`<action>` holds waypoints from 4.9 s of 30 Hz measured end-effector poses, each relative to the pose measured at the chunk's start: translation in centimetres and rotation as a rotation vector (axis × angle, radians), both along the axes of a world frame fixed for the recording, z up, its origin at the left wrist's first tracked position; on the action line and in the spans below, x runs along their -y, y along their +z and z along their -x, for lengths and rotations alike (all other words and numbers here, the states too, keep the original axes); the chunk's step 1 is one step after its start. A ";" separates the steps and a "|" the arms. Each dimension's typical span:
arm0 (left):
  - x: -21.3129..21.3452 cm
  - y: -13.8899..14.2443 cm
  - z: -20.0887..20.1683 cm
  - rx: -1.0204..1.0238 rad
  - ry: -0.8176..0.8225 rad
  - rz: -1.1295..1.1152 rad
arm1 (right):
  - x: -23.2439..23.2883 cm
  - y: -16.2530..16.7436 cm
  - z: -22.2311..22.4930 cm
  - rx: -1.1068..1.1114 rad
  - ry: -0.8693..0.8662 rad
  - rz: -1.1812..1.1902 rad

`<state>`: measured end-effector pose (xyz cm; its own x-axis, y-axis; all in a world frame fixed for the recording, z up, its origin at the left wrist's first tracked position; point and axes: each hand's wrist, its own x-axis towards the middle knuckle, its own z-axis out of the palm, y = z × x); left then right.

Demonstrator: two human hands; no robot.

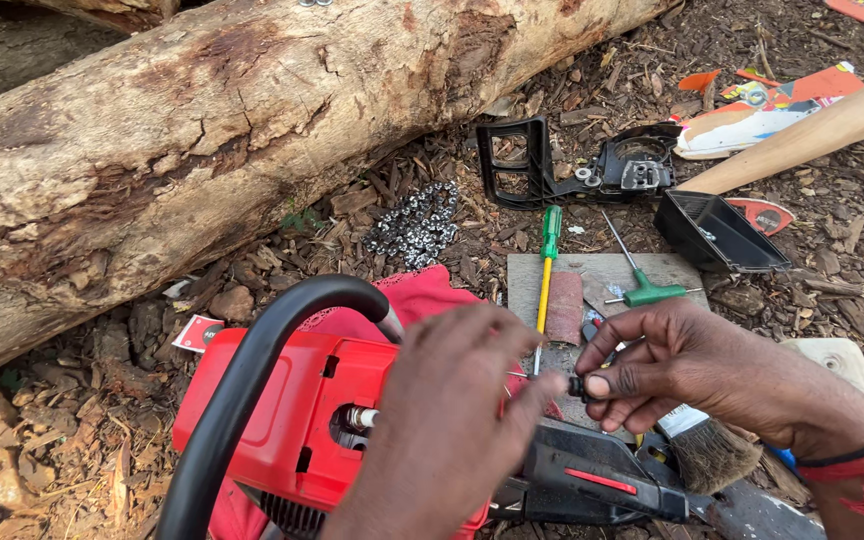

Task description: The person is repairing a red chainsaw placed on a red cloth on the ground. They use a screwdriver to tighten screws on the chainsaw's engine housing and handle various small components and tools scattered around.

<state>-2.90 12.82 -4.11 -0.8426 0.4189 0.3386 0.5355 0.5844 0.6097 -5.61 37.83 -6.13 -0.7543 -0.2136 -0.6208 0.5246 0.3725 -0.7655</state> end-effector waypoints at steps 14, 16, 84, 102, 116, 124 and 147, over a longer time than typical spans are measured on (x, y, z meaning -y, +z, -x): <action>2.0 0.8 0.6 -0.060 -0.015 0.139 | -1.2 0.5 0.2 -0.049 0.082 -0.165; 2.4 0.8 1.0 -0.072 0.028 0.214 | -0.2 0.6 0.1 -0.065 0.067 -0.183; 9.4 -1.7 -3.6 0.358 0.566 0.154 | 1.1 -4.9 0.0 0.001 0.026 -0.250; 9.4 -0.9 -3.5 0.424 0.588 0.207 | 0.9 -5.8 0.0 -0.110 0.044 -0.219; 9.1 -0.8 -3.9 0.382 0.635 0.212 | 0.8 -5.7 0.0 -0.098 0.022 -0.198; 9.1 -1.0 -3.9 0.312 0.639 0.164 | 0.8 -5.5 0.2 -0.060 0.070 -0.185; 8.9 3.0 -2.7 0.252 0.645 0.294 | 3.0 -4.3 -0.1 0.018 0.333 -0.170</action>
<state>-0.24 3.87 -1.16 -0.9886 -0.1408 0.0529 -0.1036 0.8926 0.4389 -5.47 34.85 -10.46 -0.6497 -0.3378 -0.6810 0.3659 0.6463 -0.6697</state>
